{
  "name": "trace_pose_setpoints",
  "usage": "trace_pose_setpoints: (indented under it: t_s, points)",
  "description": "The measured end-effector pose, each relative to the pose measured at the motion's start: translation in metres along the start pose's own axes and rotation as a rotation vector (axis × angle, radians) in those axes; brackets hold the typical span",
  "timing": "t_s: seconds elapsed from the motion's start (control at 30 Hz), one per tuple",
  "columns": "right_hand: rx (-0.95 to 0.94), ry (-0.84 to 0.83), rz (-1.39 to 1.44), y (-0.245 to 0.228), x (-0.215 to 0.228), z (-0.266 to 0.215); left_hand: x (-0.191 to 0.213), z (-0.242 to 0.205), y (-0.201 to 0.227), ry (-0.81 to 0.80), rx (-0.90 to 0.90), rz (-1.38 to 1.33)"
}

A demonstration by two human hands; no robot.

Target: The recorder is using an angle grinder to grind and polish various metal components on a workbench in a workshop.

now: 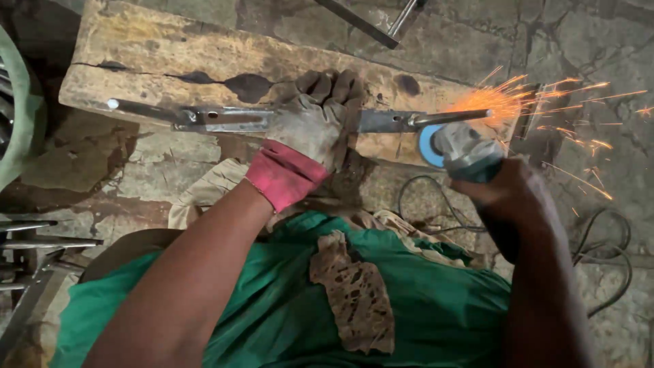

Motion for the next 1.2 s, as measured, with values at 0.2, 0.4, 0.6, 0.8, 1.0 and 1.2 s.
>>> trace_pose_setpoints:
  t_s: [0.2, 0.4, 0.6, 0.8, 1.0, 1.2]
  points:
    - [0.013, 0.061, -0.043, -0.022, 0.021, -0.004, 0.007, -0.001, 0.001, -0.233, -0.207, 0.275]
    - [-0.003, 0.149, -0.012, -0.019, 0.019, 0.024, -0.012, 0.002, -0.006, -0.374, 0.114, -0.463]
    - [-0.021, 0.154, -0.06, -0.013, 0.012, 0.037, -0.038, -0.004, -0.002, -0.323, 0.193, -0.683]
    - [-0.007, 0.102, -0.06, -0.004, 0.008, 0.02, -0.037, -0.006, 0.01, -0.466, -0.083, -0.249]
    - [0.034, 0.129, -0.066, -0.006, 0.007, 0.031, -0.001, -0.004, -0.002, -0.237, -0.002, -0.425]
    - [0.003, 0.156, -0.051, -0.011, 0.012, 0.034, 0.03, -0.003, -0.02, 0.027, 0.19, -0.115]
Point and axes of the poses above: each hand's wrist, its own z-axis towards the middle knuckle, its own x-axis out of the back of the hand, y = z × x, the point moved 7 cm from there along z, towards the middle knuckle, and after that the axes turned 4 degrees about -z, right-handed, at the moved point
